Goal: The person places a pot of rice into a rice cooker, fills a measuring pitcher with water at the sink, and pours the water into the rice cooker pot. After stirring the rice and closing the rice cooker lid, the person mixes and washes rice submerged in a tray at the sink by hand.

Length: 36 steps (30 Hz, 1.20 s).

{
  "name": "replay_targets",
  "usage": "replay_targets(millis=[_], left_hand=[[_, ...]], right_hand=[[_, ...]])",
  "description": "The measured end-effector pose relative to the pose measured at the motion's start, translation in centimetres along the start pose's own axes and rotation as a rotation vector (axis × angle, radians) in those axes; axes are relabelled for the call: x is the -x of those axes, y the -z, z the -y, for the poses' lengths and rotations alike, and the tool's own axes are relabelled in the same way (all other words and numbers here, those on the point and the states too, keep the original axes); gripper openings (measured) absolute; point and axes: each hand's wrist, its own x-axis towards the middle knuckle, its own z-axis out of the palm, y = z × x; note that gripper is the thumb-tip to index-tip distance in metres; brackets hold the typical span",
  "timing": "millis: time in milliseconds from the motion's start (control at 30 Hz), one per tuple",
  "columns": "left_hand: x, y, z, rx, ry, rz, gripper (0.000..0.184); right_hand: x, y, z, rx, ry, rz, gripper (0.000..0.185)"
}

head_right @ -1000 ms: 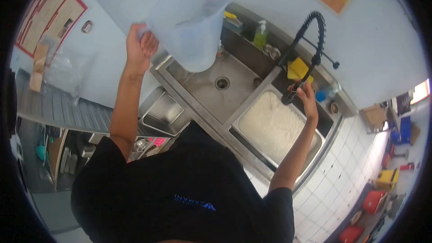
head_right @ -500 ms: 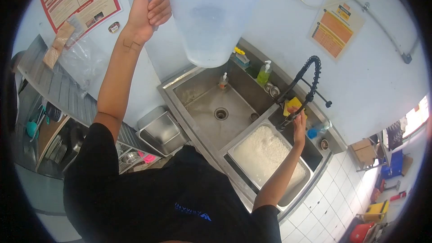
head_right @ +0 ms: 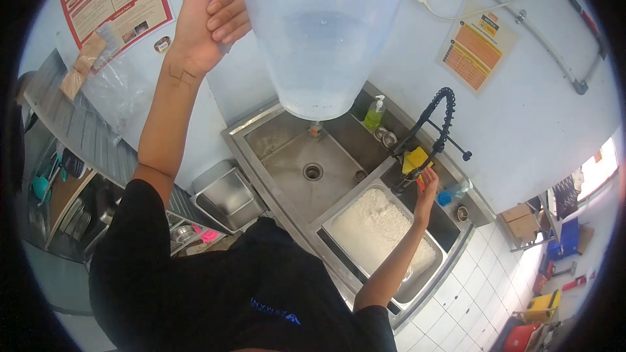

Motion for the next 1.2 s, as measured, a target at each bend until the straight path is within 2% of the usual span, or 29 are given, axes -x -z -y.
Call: replay_targets(millis=[33, 433, 533, 1033, 1133, 1200], left_hand=[[-0.1, -0.2, 0.0, 0.056, 0.012, -0.002, 0.061], [-0.6, -1.2, 0.0, 0.117, 0.02, 0.124, 0.06], [-0.1, -2.1, -0.3, 0.125, 0.039, 0.057, 0.06], [0.0, -2.0, -0.1, 0.145, 0.06, 0.076, 0.058], [-0.5, -1.1, 0.3, 0.166, 0.034, 0.137, 0.058], [-0.2, -1.4, 0.2, 0.162, 0.044, 0.093, 0.058]], right_hand=[[0.2, 0.1, 0.1, -0.008, -0.005, 0.005, 0.067], [2.3, -0.5, -0.3, -0.132, -0.086, -0.015, 0.072], [2.6, -0.8, -0.5, -0.146, -0.08, 0.003, 0.073], [4.3, -1.2, -2.4, -0.17, -0.119, -0.017, 0.071], [4.7, -1.4, -2.4, -0.169, -0.114, -0.021, 0.072], [4.8, -1.4, -2.3, -0.168, -0.11, -0.025, 0.072]])
